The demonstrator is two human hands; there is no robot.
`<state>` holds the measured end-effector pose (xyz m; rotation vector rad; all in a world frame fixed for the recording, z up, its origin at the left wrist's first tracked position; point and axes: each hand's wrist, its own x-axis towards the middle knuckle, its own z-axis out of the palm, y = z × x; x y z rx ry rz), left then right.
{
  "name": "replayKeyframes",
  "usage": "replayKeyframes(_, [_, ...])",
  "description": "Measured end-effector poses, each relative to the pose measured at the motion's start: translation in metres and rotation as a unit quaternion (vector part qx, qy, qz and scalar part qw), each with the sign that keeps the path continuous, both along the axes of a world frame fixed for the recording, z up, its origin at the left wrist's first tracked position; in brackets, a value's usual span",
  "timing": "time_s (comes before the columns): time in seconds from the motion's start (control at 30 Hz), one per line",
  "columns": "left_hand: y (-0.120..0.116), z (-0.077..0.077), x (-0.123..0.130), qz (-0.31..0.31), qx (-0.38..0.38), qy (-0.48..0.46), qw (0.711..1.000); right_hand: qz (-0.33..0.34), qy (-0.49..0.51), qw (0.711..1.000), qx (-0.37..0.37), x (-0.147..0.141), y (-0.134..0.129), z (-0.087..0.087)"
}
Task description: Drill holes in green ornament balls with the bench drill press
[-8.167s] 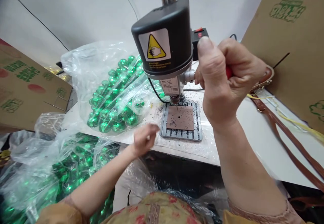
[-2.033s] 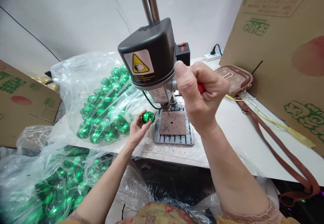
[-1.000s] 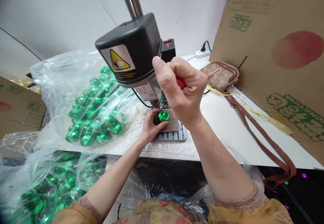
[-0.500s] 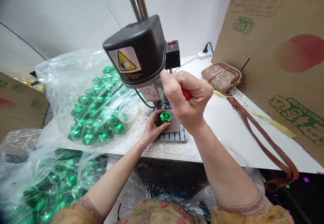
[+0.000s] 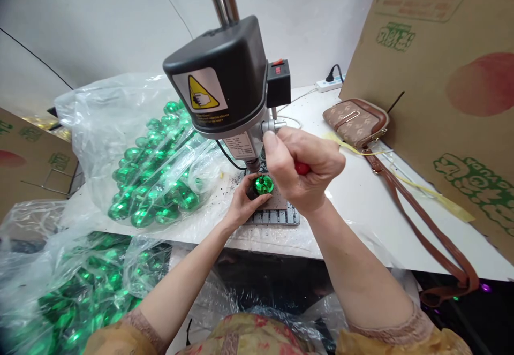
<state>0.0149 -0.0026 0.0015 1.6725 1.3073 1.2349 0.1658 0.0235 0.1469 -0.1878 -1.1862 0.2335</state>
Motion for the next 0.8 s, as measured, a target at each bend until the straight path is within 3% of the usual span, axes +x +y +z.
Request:
replayKeyframes(0.13, [-0.002, 0.003, 0.001, -0.008, -0.014, -0.009, 1.000, -0.011, -0.008, 0.999, 0.029, 0.001, 0.000, -0.007])
replayKeyframes(0.37, [-0.001, 0.004, 0.001, -0.002, -0.012, -0.005, 1.000, -0.026, -0.027, 0.999, 0.010, 0.003, -0.002, -0.011])
replayKeyframes(0.8, [-0.001, 0.001, 0.000, -0.004, -0.001, 0.001, 1.000, -0.011, -0.036, 0.995, 0.092, 0.003, 0.003, -0.023])
